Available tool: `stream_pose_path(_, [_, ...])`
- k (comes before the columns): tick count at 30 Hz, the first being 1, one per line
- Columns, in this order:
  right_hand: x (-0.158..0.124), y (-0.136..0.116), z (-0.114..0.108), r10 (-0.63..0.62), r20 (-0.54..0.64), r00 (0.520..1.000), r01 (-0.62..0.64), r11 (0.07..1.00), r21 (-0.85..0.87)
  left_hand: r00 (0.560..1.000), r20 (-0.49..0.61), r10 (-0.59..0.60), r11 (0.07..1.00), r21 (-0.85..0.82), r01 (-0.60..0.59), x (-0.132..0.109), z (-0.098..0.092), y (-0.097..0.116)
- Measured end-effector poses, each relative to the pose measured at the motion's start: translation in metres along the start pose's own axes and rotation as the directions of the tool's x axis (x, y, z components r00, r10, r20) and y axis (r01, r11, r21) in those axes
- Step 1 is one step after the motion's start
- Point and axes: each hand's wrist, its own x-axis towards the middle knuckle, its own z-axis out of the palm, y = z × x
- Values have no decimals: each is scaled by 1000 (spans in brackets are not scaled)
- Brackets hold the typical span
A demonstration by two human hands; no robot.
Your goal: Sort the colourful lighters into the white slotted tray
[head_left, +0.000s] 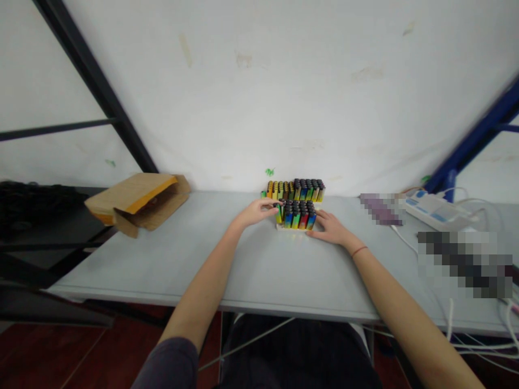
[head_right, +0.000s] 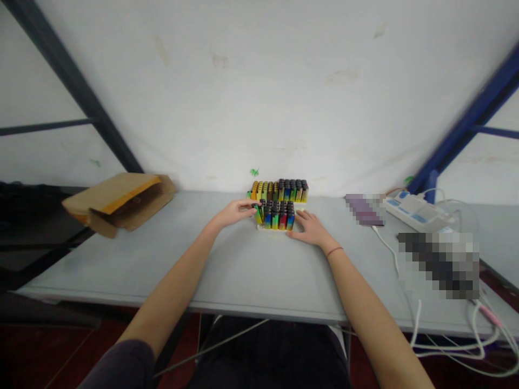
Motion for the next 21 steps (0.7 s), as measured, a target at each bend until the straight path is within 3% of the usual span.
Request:
stream_pose_path(5, [0, -1, -2, -14, -2, 1000, 14, 1000, 5, 997, 34, -67, 998, 7, 67, -1, 8, 4])
stream_pose_path(10, [0, -2, -3, -38, -9, 999, 38, 999, 19, 993, -73, -96, 995, -15, 95, -3, 13, 12])
stream_pose_path(12, [0, -1, -2, -37, -17, 999, 37, 999, 27, 983, -166, -78, 996, 20, 83, -3, 11, 12])
stream_pose_path(16, [0, 2, 1, -24, -25, 999, 25, 999, 40, 916, -391, -86, 940, 274, 205, -3, 1, -3])
stream_pose_path(21, [0, 2, 0, -9, -13, 1000, 9, 999, 37, 932, -298, -207, 720, 599, 352, -6, 3, -28])
